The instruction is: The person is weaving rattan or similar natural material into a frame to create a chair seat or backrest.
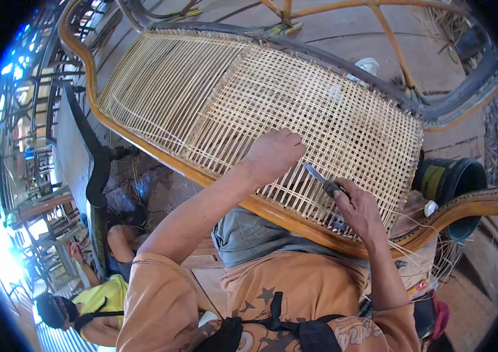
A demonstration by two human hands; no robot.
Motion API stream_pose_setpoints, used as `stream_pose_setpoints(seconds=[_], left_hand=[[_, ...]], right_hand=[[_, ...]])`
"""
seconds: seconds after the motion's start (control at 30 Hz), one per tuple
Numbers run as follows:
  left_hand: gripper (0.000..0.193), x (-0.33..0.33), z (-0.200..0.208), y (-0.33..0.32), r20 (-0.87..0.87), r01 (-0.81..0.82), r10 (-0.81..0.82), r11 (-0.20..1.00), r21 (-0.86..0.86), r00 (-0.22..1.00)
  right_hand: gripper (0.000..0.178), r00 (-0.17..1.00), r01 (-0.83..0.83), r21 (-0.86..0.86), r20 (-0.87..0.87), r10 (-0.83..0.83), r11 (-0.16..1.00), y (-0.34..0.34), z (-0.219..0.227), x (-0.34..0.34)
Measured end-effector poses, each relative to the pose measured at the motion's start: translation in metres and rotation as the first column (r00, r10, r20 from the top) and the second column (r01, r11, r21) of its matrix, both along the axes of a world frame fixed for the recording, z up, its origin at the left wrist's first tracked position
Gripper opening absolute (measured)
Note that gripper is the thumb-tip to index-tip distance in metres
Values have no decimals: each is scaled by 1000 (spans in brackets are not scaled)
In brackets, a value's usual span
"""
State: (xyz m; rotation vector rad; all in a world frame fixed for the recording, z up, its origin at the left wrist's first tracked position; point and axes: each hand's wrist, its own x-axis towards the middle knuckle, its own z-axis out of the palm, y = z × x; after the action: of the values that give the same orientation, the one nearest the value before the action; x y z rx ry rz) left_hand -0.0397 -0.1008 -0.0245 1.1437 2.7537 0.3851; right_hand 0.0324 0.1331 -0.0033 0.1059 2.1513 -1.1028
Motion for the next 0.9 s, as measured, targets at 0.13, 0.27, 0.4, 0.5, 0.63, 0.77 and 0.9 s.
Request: stream_pose_setpoints(seconds=[0.13,0.27,0.4,0.5,0.63,0.77,0.9], left_hand=[[8,-9,1,5,115,80,-65,989,-127,991],[6,-14,-4,2,104,175,-161,974,-147,982],[9,-16,-10,0,88,209,-203,975,-73,975],[9,-15,-6,3,95,173,-164,980,-101,982],[20,21,12,6,122,8,-4,999,-38,992],[32,51,22,18,161,-185,181,983,7,970],[35,48,19,25,251,-210,218,976,-58,943]], right_hand=[[35,993,-58,26,-103,60,998,-6,-3,-2],[30,1000,22,-21,-5,-22,1000,-12,-10,-6],[25,992,64,-59,-104,-70,996,-12,-16,-3],[23,951,43,-8,-306,-43,999,-8,-20,4],[24,996,82,48,-32,-81,995,10,12,6],[24,983,84,40,-168,-76,996,23,5,15],[25,996,5,5,-89,-5,1000,29,7,6]])
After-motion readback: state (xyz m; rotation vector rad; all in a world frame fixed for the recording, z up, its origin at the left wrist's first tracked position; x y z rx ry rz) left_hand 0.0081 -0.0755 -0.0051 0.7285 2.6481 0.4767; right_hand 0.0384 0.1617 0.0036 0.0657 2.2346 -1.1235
